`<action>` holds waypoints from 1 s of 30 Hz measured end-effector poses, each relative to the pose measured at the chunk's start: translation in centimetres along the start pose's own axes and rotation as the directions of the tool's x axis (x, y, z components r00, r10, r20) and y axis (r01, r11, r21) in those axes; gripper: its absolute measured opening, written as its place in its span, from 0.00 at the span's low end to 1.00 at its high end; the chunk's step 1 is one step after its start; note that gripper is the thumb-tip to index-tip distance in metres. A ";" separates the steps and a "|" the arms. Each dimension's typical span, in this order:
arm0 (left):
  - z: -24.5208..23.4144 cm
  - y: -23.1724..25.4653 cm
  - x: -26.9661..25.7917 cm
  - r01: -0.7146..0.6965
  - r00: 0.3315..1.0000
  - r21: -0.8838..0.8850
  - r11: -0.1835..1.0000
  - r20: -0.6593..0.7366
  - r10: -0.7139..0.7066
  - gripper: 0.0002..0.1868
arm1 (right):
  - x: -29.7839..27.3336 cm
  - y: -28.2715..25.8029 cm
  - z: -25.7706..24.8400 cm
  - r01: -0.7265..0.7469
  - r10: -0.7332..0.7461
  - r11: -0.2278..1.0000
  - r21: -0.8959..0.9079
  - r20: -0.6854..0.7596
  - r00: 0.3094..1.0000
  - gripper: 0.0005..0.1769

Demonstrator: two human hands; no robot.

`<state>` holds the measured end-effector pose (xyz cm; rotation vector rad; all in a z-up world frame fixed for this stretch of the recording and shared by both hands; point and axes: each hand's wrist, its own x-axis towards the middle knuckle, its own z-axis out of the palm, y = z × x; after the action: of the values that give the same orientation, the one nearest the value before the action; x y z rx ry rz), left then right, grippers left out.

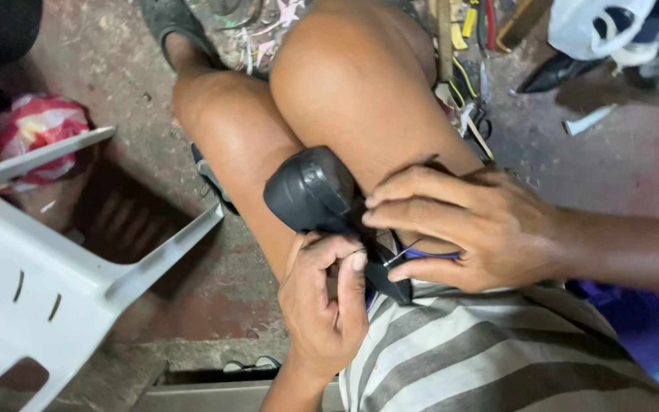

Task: The person sits with a black shoe on their lap and uses a needle and thread to sew the sole. They repeatedly push the needle through the shoe material and pull the thread tight to secure the stitching.

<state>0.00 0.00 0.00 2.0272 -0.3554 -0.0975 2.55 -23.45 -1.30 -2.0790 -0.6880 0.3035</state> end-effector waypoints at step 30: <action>-1.0 0.9 0.3 0.209 0.950 -0.123 0.970 0.263 -0.171 0.48 | -3.6 4.2 -0.4 -0.420 0.560 0.782 -0.462 0.222 0.798 0.18</action>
<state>0.34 0.40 1.33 1.8982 -0.2984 -0.4909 1.34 -27.65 -4.70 -2.6177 -0.3966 0.9250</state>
